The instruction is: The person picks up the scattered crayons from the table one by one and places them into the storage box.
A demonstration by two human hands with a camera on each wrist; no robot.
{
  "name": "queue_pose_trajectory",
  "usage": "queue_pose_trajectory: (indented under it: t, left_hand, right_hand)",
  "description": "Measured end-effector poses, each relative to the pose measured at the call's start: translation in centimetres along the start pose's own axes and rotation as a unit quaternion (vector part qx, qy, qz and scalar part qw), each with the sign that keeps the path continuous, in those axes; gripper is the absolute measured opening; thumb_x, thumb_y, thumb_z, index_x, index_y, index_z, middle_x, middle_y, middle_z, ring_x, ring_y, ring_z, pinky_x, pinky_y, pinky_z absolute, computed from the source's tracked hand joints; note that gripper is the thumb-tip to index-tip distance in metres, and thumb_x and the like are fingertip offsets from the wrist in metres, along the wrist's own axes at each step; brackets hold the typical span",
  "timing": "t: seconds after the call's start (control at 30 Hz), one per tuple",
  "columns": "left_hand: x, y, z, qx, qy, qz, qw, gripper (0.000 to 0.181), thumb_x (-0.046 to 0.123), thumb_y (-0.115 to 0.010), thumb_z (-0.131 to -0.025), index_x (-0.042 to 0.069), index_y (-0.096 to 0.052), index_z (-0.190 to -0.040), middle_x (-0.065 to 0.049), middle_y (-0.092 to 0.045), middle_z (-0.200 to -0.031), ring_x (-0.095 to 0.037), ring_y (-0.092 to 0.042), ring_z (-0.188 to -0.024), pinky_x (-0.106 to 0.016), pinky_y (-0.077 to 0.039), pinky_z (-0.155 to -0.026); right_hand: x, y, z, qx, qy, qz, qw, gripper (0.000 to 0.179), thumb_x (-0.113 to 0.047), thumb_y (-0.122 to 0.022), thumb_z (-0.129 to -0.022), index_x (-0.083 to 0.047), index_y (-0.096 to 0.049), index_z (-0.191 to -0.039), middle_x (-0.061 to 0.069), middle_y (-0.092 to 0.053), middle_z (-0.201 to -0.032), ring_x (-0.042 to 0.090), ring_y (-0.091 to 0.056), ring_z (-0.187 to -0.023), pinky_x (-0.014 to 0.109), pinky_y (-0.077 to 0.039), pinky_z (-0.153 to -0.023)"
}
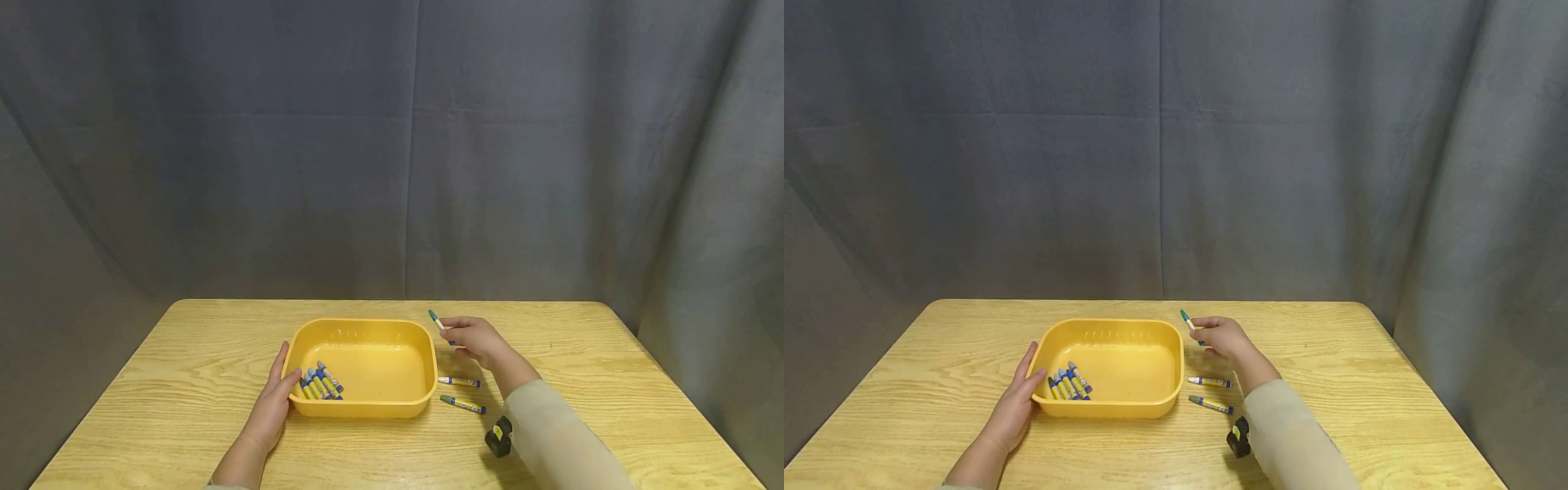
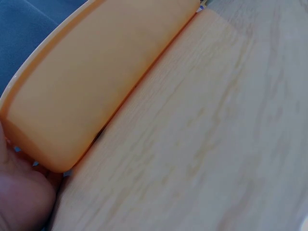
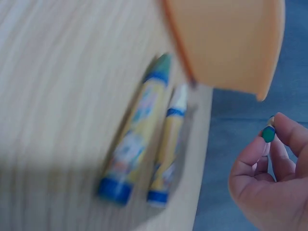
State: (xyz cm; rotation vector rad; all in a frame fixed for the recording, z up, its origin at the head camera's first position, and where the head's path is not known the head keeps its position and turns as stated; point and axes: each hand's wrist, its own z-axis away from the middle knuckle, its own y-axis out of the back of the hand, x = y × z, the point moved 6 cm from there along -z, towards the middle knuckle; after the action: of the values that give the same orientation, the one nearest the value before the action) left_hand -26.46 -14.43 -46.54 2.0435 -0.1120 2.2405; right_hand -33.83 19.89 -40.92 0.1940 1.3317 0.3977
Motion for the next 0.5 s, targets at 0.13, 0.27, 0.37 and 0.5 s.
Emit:
queue_pose_trajectory:
  t: [0.13, 0.27, 0.37, 0.5]
  left_hand:
    - [0.0, 0.0, -0.1, 0.001, -0.002, 0.003, 1.0, 0.068, 0.03, -0.034, -0.107, 0.03, 0.012, -0.157, -0.012, 0.003, -0.166, -0.038, -0.001, -0.153, -0.054, -0.009, -0.123]
    - [0.0, -0.1, -0.2, 0.002, -0.003, 0.007, 1.0, 0.068, 0.029, -0.034, -0.107, 0.03, 0.011, -0.157, -0.013, 0.003, -0.166, -0.038, -0.003, -0.153, -0.053, -0.012, -0.123]
    - [0.0, -0.1, -0.2, 0.002, -0.003, 0.006, 1.0, 0.068, 0.028, -0.033, -0.107, 0.03, 0.011, -0.157, -0.013, 0.004, -0.166, -0.038, -0.003, -0.153, -0.053, -0.011, -0.123]
    - [0.0, -0.1, -0.2, 0.002, -0.003, 0.002, 1.0, 0.067, 0.03, -0.033, -0.107, 0.03, 0.011, -0.157, -0.012, 0.004, -0.166, -0.039, 0.001, -0.153, -0.055, -0.008, -0.123]
  right_hand:
    - [-1.2, -0.8, 0.0, -0.009, 0.001, -0.03, 0.9995, 0.045, -0.018, -0.06, -0.096, -0.003, -0.054, -0.137, 0.012, -0.057, -0.126, 0.017, -0.05, -0.097, 0.024, -0.051, -0.078]
    - [-2.3, -1.9, -0.2, -0.013, -0.002, -0.056, 0.9984, 0.043, -0.017, -0.062, -0.096, -0.004, -0.056, -0.137, 0.007, -0.06, -0.115, 0.015, -0.051, -0.091, 0.021, -0.051, -0.075]
    - [-3.1, -2.9, -0.3, -0.017, 0.002, -0.076, 0.9969, 0.042, -0.015, -0.062, -0.095, -0.004, -0.057, -0.136, 0.006, -0.062, -0.108, 0.012, -0.051, -0.083, 0.018, -0.05, -0.07]
    - [-4.1, -4.5, -0.2, -0.02, 0.007, -0.095, 0.9952, 0.041, -0.014, -0.063, -0.095, -0.003, -0.058, -0.134, 0.003, -0.06, -0.102, 0.011, -0.048, -0.08, 0.017, -0.048, -0.067]
